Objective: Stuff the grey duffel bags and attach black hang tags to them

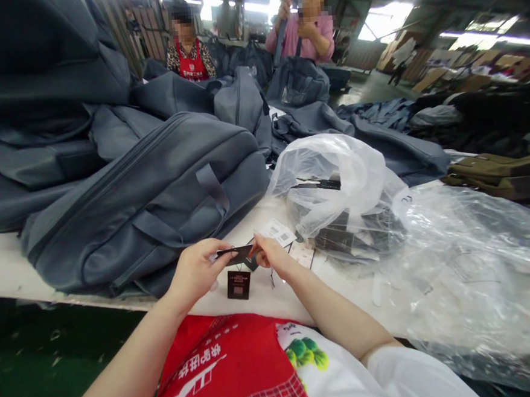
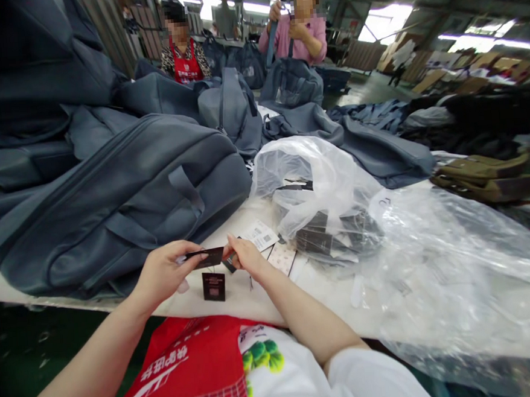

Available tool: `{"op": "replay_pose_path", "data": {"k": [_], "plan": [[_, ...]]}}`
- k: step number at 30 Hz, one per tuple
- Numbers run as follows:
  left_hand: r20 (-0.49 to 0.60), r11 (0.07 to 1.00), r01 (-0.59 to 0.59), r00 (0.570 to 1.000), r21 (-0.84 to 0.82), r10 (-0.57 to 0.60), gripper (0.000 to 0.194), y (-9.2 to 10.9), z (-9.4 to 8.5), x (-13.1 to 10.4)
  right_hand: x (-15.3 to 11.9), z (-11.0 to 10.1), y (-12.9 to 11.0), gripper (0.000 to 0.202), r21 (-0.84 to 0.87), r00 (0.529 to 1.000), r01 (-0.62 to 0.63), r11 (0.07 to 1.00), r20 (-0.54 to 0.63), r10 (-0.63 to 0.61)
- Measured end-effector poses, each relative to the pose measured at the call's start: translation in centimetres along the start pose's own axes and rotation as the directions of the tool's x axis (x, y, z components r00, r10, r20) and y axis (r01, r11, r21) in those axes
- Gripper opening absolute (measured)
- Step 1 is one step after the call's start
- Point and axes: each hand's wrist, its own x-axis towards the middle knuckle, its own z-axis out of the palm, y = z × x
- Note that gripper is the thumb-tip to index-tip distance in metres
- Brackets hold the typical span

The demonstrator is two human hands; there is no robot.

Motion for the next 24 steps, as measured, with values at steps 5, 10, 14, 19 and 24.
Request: {"op": "replay_pose_path", "data": {"k": [5,10,14,19,24], "plan": [[-0.072,0.998,0.069,0.995,0.013,-0.068,0.018,-0.2,0.4,-0.2,-1.1,0.7,1.7,0.034,-0.106,0.993,-0.103,0.989,0.054,0.109],[-0.066,0.993,0.116,0.991,0.006,-0.115,0.022,-0.4,0.1,-0.2,-1.9,1.8,3.4,0.027,-0.176,0.982,-0.022,0.984,0.180,0.054],[0.027,0.987,0.155,0.987,0.032,-0.156,0.025,-1.4,-1.5,0.0,-3.5,0.8,0.8,0.020,-0.486,0.951,0.301,0.820,0.216,-0.221],[0.312,0.993,0.103,0.943,0.050,-0.114,0.019,-1.5,-2.8,-0.3,-5.4,-0.1,-3.3,0.053,-0.739,0.849,0.499,0.453,0.312,-0.427],[0.468,0.976,0.188,0.876,-0.108,-0.117,0.013,-0.1,-2.5,-1.1,-4.8,0.4,-4.3,0.073,-0.692,0.802,0.593,0.412,0.467,-0.372]]}}
